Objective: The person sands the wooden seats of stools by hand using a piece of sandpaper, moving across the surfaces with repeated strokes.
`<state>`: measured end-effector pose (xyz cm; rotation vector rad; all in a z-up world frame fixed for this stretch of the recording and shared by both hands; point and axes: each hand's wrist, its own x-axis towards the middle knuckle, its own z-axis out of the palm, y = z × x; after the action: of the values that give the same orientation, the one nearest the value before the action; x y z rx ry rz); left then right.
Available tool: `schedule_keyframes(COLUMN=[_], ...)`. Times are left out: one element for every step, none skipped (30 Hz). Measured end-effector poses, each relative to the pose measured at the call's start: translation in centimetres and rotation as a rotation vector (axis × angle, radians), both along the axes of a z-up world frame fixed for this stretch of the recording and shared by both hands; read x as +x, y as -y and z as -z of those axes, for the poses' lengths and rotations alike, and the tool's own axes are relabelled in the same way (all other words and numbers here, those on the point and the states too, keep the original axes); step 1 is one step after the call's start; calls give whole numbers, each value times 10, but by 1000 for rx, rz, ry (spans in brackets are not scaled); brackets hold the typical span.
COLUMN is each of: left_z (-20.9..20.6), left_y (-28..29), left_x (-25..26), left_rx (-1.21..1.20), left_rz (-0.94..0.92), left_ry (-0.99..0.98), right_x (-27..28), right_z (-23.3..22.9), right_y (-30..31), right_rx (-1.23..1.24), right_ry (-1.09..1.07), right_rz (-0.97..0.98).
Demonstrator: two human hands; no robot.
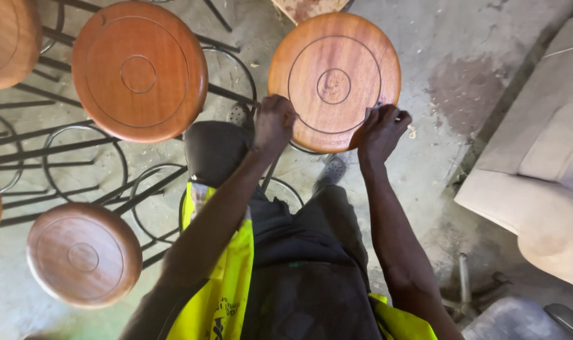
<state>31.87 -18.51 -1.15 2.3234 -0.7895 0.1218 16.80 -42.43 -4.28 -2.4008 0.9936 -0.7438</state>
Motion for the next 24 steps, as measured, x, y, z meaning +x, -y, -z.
schedule_keyframes(left_z=[10, 9, 9, 10, 8, 8, 9, 4, 0, -3, -3, -2, -2, 1, 2, -1, 2, 4, 4, 3, 2, 3, 1, 1], left_y=[12, 16, 22, 27, 32, 35, 41, 40, 42, 43, 45, 47, 48, 50, 50, 50, 51, 52, 52, 54, 54, 55, 58, 58], left_x=[-5, -5, -5, -6, -1, 5, 11, 11, 11, 10, 12, 12, 12, 13, 14, 13, 15, 17, 18, 20, 21, 21, 20, 21], left_rx=[121, 106, 74, 45, 33, 38, 42, 42, 117, 196, 200, 191, 183, 200, 191, 183, 203, 224, 244, 249, 252, 252, 253, 254], left_rz=[32, 39, 27, 15, 23, 25, 27, 37, 44, 57, 74, 55, 35, 38, 38, 39, 44, 53, 62, 59, 58, 59, 58, 54], left_ry=[-16, -8, 52, 109, 113, 168, 224, 219, 238, 254, 246, 251, 255, 244, 257, 266, 252, 260, 268, 266, 272, 281, 283, 297], right_x=[2, 1, 1, -2, -2, -2, -1, 0, 2, 2, 5, 7, 9, 10, 10, 9, 12, 15, 16, 18, 18, 17, 17, 18], right_z=[-2, -10, -17, -22, -30, -36, -40, -36, -30, -24, -28, -31, -34, -31, -30, -33, -33, -35, -39, -39, -40, -39, -42, -42], right_y=[-3, -13, -21, -31, -42, -55, -66, -65, -62, -60, -61, -60, -59, -57, -56, -56, -57, -56, -57, -55, -54, -53, -50, -51], right_rx=[-16, -31, -41, -47, -58, -75, -91, -89, -139, -183, -176, -187, -198, -179, -140, -97, -76, -59, -41, -37, -37, -39, -38, -30], right_ry=[-9, -2, -12, -26, -23, -43, -64, -69, -38, -10, -20, -33, -46, -57, -82, -110, -124, -138, -151, -152, -158, -161, -159, -144], right_rz=[-16, -9, -45, -81, -73, -75, -77, -66, -75, -80, -65, -70, -76, -77, -68, -58, -59, -52, -46, -50, -56, -60, -61, -65])
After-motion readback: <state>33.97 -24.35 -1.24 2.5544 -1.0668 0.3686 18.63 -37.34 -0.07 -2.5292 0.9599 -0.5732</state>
